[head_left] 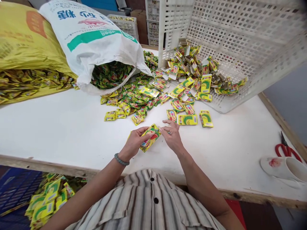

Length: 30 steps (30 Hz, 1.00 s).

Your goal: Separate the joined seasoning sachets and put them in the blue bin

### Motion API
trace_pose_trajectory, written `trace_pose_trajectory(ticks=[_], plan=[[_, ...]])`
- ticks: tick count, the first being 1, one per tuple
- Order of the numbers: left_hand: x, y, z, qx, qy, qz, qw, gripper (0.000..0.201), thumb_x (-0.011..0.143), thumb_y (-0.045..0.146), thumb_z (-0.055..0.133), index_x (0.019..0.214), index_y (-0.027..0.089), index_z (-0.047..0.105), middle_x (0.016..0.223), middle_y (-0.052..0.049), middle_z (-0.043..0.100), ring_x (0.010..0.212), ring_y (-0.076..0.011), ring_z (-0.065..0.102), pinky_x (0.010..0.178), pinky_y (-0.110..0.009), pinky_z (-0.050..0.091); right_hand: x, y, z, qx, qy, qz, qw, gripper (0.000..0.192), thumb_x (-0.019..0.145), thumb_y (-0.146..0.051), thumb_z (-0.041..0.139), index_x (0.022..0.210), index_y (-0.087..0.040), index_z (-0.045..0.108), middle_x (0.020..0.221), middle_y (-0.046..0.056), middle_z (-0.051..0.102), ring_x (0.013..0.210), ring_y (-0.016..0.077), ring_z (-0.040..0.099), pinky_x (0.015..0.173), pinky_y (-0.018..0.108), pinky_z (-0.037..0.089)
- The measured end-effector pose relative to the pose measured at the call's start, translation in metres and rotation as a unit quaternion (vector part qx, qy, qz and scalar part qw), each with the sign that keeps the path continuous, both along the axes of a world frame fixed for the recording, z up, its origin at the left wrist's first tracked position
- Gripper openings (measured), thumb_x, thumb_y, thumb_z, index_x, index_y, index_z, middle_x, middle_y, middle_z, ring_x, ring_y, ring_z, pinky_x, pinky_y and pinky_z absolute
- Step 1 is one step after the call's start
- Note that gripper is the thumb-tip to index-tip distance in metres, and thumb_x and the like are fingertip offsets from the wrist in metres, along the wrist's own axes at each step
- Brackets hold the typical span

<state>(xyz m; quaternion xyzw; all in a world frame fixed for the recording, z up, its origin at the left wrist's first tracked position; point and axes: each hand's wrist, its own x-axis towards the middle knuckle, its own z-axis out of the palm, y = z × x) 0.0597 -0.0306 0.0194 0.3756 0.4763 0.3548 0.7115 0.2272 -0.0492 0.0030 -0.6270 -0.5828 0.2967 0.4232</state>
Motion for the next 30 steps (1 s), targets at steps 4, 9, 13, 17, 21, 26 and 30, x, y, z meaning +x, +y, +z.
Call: trace_pose_trajectory(ticks=[4,9,13,17,21,26,30], plan=[[0.0,0.0,-0.002,0.012,-0.003,-0.015,1.0,0.047,0.057,0.038,0.086,0.095,0.015,0.072,0.08,-0.004,0.076,0.068,-0.0197,0.068,0.062,-0.028,0.052,-0.007,-0.001,-0.005,-0.011,0.014,0.053,0.998,0.034,0.09,-0.04,0.055,0.064,-0.027,0.074,0.123,0.004,0.06,0.121,0.0281,0.036,0.108,0.048,0.024],[0.002,0.0,-0.002,0.006,-0.015,-0.001,1.0,0.051,0.06,0.037,0.086,0.101,0.015,0.066,0.081,-0.004,0.076,0.067,-0.0178,0.069,0.062,-0.026,0.052,-0.004,0.0,0.0,0.02,0.017,0.037,0.999,0.032,0.092,-0.042,0.051,0.077,-0.028,0.076,0.12,0.004,0.062,0.119,0.0251,0.041,0.109,0.046,0.025],[0.003,-0.002,-0.003,0.035,-0.02,0.004,0.999,0.065,0.064,0.038,0.083,0.119,0.02,0.053,0.074,-0.001,0.074,0.063,-0.0176,0.069,0.057,-0.024,0.051,-0.006,0.0,0.003,0.001,0.013,0.058,0.998,0.017,0.088,-0.037,0.061,0.085,-0.029,0.076,0.118,0.006,0.062,0.121,0.0255,0.041,0.107,0.046,0.029],[0.004,-0.003,-0.001,0.07,-0.007,0.008,0.997,0.071,0.069,0.044,0.078,0.128,0.023,0.044,0.072,0.002,0.071,0.061,-0.0175,0.068,0.056,-0.025,0.052,-0.006,0.0,0.005,-0.002,0.066,0.041,0.997,0.017,0.085,-0.039,0.062,0.087,-0.026,0.073,0.111,0.006,0.065,0.116,0.0238,0.049,0.099,0.041,0.04],[0.004,-0.002,0.003,0.079,-0.006,0.057,0.995,0.068,0.07,0.046,0.076,0.126,0.025,0.044,0.076,0.003,0.069,0.061,-0.016,0.068,0.057,-0.026,0.053,-0.008,0.001,0.003,-0.015,0.203,0.027,0.979,0.031,0.081,-0.044,0.063,0.101,-0.021,0.068,0.095,0.005,0.069,0.087,0.0184,0.061,0.075,0.03,0.05],[-0.002,-0.003,0.002,0.081,-0.006,-0.007,0.997,0.059,0.069,0.041,0.078,0.117,0.026,0.048,0.085,0.003,0.068,0.067,-0.0162,0.068,0.064,-0.029,0.056,-0.013,0.0,-0.003,-0.022,0.219,0.091,0.971,0.024,0.082,-0.041,0.059,0.081,-0.02,0.07,0.081,0.003,0.066,0.072,0.0154,0.059,0.068,0.028,0.049],[-0.003,-0.002,0.002,0.071,-0.016,-0.029,0.997,0.053,0.069,0.04,0.078,0.111,0.025,0.049,0.08,0.003,0.068,0.064,-0.0158,0.067,0.06,-0.027,0.054,-0.011,0.0,-0.004,-0.038,0.219,0.077,0.972,0.025,0.08,-0.039,0.06,0.095,-0.02,0.067,0.065,-0.003,0.057,0.062,0.0126,0.054,0.061,0.025,0.045]])
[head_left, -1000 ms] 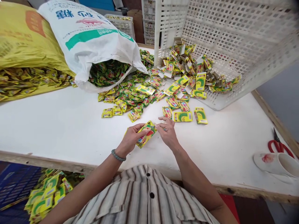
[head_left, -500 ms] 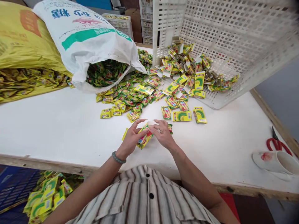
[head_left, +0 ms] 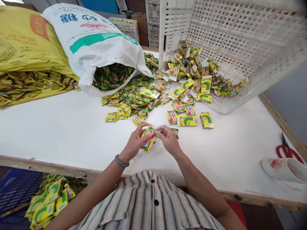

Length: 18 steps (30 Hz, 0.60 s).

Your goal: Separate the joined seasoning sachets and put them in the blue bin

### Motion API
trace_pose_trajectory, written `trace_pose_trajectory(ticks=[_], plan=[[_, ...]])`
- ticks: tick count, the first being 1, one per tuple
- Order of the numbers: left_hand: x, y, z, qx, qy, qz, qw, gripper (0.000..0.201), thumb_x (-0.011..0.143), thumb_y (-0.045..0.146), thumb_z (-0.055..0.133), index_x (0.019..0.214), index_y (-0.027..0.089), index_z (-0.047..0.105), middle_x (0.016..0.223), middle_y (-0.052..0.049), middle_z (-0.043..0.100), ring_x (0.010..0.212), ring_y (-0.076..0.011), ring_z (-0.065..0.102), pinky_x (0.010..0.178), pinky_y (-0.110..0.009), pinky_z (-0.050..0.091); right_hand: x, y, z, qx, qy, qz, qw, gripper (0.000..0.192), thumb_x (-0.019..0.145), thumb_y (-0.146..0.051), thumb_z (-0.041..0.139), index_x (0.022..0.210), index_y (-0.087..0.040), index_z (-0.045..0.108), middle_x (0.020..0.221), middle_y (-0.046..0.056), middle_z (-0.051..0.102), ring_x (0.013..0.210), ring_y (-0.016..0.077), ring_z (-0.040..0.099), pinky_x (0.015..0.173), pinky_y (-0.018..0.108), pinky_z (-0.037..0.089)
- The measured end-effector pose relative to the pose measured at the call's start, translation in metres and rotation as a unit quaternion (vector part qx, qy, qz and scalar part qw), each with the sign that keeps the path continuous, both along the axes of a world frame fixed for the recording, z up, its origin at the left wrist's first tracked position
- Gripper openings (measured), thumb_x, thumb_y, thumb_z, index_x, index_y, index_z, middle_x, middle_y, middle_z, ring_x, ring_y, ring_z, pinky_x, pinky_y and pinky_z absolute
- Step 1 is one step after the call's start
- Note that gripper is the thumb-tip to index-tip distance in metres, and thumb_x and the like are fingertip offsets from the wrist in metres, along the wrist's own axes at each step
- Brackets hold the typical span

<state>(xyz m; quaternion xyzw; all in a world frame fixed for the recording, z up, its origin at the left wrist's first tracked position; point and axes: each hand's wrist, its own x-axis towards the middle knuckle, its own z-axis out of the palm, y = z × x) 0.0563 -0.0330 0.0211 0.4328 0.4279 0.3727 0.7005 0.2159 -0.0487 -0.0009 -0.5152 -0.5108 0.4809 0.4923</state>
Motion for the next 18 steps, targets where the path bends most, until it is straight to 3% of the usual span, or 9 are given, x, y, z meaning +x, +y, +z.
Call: trace_pose_trajectory(ticks=[3,6,8,14,18], plan=[[0.003,0.0,0.002,-0.013,0.004,0.01,1.0,0.054,0.07,0.044,0.077,0.111,0.024,0.047,0.071,0.004,0.068,0.058,-0.0158,0.066,0.054,-0.024,0.05,0.002,0.0,0.003,-0.009,0.006,0.002,1.0,0.039,0.08,-0.038,0.06,0.116,-0.022,0.061,0.071,-0.003,0.062,0.067,0.0136,0.058,0.063,0.025,0.047],[0.005,0.0,0.003,-0.011,0.005,0.06,0.998,0.056,0.067,0.044,0.079,0.106,0.024,0.044,0.064,0.006,0.066,0.053,-0.0138,0.063,0.05,-0.021,0.047,0.003,-0.001,0.009,0.032,-0.033,0.02,0.999,0.024,0.083,-0.036,0.058,0.099,-0.023,0.07,0.093,0.003,0.071,0.09,0.0183,0.062,0.077,0.03,0.048],[0.005,-0.001,0.002,-0.001,0.0,0.083,0.997,0.055,0.064,0.041,0.081,0.102,0.023,0.045,0.061,0.007,0.066,0.052,-0.0126,0.062,0.05,-0.02,0.047,0.004,-0.003,0.013,0.044,-0.04,0.017,0.998,0.021,0.086,-0.036,0.056,0.087,-0.024,0.073,0.096,0.004,0.073,0.099,0.0205,0.061,0.084,0.033,0.047],[0.004,-0.003,-0.002,0.011,0.002,0.079,0.997,0.051,0.062,0.037,0.083,0.098,0.019,0.051,0.059,0.006,0.066,0.051,-0.0114,0.06,0.05,-0.02,0.046,-0.003,-0.003,0.012,0.004,-0.006,-0.003,1.0,0.018,0.078,-0.035,0.066,0.082,-0.019,0.073,0.073,0.002,0.069,0.065,0.0143,0.057,0.061,0.027,0.044],[0.003,-0.002,-0.001,0.003,0.016,0.068,0.998,0.051,0.063,0.034,0.084,0.1,0.019,0.053,0.062,0.004,0.069,0.053,-0.0126,0.062,0.051,-0.021,0.048,-0.001,0.0,0.008,-0.062,0.112,-0.008,0.992,0.022,0.072,-0.038,0.071,0.079,-0.017,0.071,0.068,0.0,0.068,0.061,0.0126,0.058,0.062,0.026,0.046]])
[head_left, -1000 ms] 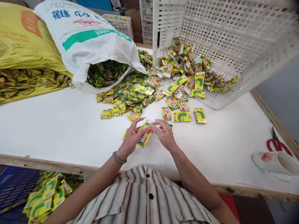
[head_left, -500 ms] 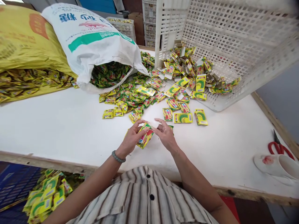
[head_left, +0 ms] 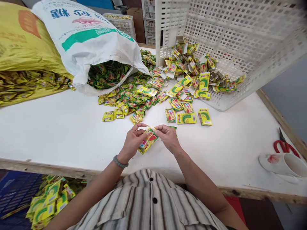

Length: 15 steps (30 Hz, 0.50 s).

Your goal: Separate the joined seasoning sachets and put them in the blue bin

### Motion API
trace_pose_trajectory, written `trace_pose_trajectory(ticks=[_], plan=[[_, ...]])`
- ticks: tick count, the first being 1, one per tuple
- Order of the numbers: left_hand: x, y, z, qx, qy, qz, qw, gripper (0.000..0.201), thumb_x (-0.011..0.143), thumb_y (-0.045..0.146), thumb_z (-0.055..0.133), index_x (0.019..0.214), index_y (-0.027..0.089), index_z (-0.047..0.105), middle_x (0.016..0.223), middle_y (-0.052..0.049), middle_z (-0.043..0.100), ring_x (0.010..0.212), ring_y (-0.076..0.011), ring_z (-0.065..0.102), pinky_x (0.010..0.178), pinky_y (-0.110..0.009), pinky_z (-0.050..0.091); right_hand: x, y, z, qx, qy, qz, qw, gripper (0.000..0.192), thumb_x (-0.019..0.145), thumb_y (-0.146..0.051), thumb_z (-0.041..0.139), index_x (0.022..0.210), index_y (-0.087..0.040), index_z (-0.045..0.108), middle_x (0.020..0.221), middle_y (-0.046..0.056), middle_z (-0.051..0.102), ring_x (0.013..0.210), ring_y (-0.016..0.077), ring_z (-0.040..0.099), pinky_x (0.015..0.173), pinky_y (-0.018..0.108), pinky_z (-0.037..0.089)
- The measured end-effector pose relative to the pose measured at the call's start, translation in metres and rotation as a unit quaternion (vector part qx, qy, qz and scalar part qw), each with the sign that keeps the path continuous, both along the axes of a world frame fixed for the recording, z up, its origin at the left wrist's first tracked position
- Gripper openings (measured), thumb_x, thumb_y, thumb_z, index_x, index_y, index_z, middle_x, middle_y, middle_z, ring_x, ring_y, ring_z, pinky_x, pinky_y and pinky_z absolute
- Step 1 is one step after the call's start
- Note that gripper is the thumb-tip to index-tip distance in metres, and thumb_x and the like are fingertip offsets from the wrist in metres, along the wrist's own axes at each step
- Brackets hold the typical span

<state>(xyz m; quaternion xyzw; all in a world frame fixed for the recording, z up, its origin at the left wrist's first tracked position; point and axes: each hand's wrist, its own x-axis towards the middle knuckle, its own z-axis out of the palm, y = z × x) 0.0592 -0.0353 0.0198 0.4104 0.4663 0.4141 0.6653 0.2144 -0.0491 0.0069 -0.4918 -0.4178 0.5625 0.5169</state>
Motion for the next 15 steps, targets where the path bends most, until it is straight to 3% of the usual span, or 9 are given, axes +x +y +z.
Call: trace_pose_trajectory(ticks=[4,9,15], plan=[[-0.003,0.002,0.002,-0.006,-0.004,-0.03,1.0,0.051,0.063,0.035,0.084,0.102,0.017,0.056,0.069,0.0,0.072,0.057,-0.0143,0.065,0.052,-0.022,0.049,0.011,0.003,0.0,-0.037,0.052,0.031,0.997,0.022,0.066,-0.038,0.078,0.076,-0.018,0.073,0.072,0.001,0.072,0.064,0.0134,0.062,0.066,0.027,0.048],[-0.007,0.003,0.003,0.001,0.003,-0.058,0.998,0.048,0.066,0.037,0.082,0.102,0.015,0.06,0.069,-0.001,0.072,0.059,-0.0144,0.066,0.052,-0.021,0.049,0.018,0.003,0.001,-0.034,0.033,0.069,0.997,0.02,0.064,-0.036,0.079,0.074,-0.02,0.076,0.07,0.0,0.073,0.065,0.014,0.062,0.067,0.028,0.047],[-0.007,0.004,0.005,0.0,-0.001,-0.019,1.0,0.047,0.064,0.04,0.083,0.098,0.014,0.062,0.068,-0.002,0.073,0.059,-0.0152,0.066,0.055,-0.024,0.05,0.013,-0.001,0.007,0.01,-0.001,0.099,0.995,0.028,0.075,-0.044,0.07,0.091,-0.022,0.078,0.082,0.001,0.075,0.081,0.019,0.065,0.079,0.033,0.05]])
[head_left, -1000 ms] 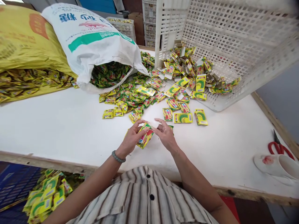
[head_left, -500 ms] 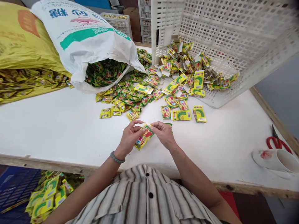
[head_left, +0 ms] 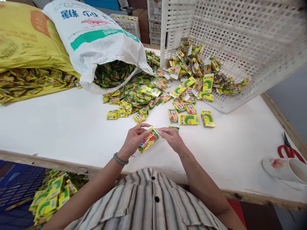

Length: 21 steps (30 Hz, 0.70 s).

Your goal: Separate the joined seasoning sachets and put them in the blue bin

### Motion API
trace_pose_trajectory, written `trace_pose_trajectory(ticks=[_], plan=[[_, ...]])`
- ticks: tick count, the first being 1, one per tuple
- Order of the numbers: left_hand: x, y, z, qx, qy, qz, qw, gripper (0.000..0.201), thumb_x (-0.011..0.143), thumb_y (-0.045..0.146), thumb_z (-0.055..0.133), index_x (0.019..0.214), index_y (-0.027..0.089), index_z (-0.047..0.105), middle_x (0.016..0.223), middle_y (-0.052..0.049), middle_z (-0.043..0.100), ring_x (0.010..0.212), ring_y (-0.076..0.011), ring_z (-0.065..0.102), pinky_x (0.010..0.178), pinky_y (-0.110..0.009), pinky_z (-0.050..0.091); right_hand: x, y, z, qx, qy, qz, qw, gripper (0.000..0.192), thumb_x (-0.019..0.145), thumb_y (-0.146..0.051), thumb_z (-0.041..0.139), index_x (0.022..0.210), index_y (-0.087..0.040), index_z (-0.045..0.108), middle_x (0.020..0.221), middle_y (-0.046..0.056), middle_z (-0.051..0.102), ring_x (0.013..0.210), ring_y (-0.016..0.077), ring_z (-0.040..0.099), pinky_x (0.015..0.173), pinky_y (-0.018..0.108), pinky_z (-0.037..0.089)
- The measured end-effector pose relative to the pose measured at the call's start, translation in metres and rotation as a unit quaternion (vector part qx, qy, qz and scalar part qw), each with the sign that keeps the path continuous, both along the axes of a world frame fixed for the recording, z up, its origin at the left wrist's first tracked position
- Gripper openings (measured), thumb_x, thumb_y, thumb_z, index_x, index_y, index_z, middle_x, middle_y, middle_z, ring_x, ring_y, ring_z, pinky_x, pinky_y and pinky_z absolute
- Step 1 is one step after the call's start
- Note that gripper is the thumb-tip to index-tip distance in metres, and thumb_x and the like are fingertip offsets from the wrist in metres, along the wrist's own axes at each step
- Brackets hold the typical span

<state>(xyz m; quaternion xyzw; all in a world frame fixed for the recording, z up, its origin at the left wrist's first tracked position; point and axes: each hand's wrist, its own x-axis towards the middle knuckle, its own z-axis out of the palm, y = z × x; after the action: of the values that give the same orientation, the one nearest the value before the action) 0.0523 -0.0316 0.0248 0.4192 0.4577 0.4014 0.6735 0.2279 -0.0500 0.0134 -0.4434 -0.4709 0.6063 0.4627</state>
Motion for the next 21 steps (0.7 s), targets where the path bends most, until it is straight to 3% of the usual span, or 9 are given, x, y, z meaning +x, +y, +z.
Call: trace_pose_trajectory(ticks=[6,12,17,21], plan=[[0.005,-0.001,0.002,0.01,-0.011,0.069,0.998,0.052,0.063,0.04,0.083,0.102,0.015,0.06,0.062,0.001,0.069,0.053,-0.0121,0.061,0.05,-0.021,0.047,-0.021,-0.006,-0.003,0.008,0.036,-0.064,0.997,0.035,0.077,-0.04,0.068,0.107,-0.022,0.074,0.091,0.002,0.075,0.082,0.0186,0.064,0.081,0.035,0.051],[0.012,-0.005,0.004,0.019,-0.03,0.099,0.994,0.045,0.067,0.038,0.081,0.101,0.018,0.059,0.058,0.005,0.064,0.048,-0.0092,0.054,0.047,-0.019,0.042,-0.033,-0.015,-0.007,0.071,-0.112,-0.149,0.98,0.035,0.079,-0.033,0.066,0.113,-0.023,0.071,0.103,0.004,0.073,0.084,0.0184,0.062,0.077,0.033,0.051],[0.01,-0.003,-0.001,0.042,0.002,0.033,0.999,0.046,0.072,0.043,0.075,0.108,0.02,0.061,0.067,0.003,0.064,0.055,-0.0106,0.056,0.052,-0.021,0.043,-0.032,-0.013,-0.008,0.132,-0.142,-0.146,0.97,0.032,0.081,-0.03,0.065,0.112,-0.025,0.07,0.106,0.004,0.072,0.091,0.0186,0.063,0.073,0.03,0.051],[-0.008,-0.002,0.007,0.077,0.139,-0.047,0.986,0.049,0.074,0.053,0.067,0.108,0.017,0.067,0.069,0.0,0.065,0.063,-0.015,0.059,0.057,-0.024,0.044,-0.026,-0.009,-0.01,0.199,-0.231,-0.084,0.949,0.017,0.083,-0.028,0.065,0.098,-0.024,0.072,0.099,0.003,0.074,0.094,0.0182,0.064,0.081,0.031,0.05]])
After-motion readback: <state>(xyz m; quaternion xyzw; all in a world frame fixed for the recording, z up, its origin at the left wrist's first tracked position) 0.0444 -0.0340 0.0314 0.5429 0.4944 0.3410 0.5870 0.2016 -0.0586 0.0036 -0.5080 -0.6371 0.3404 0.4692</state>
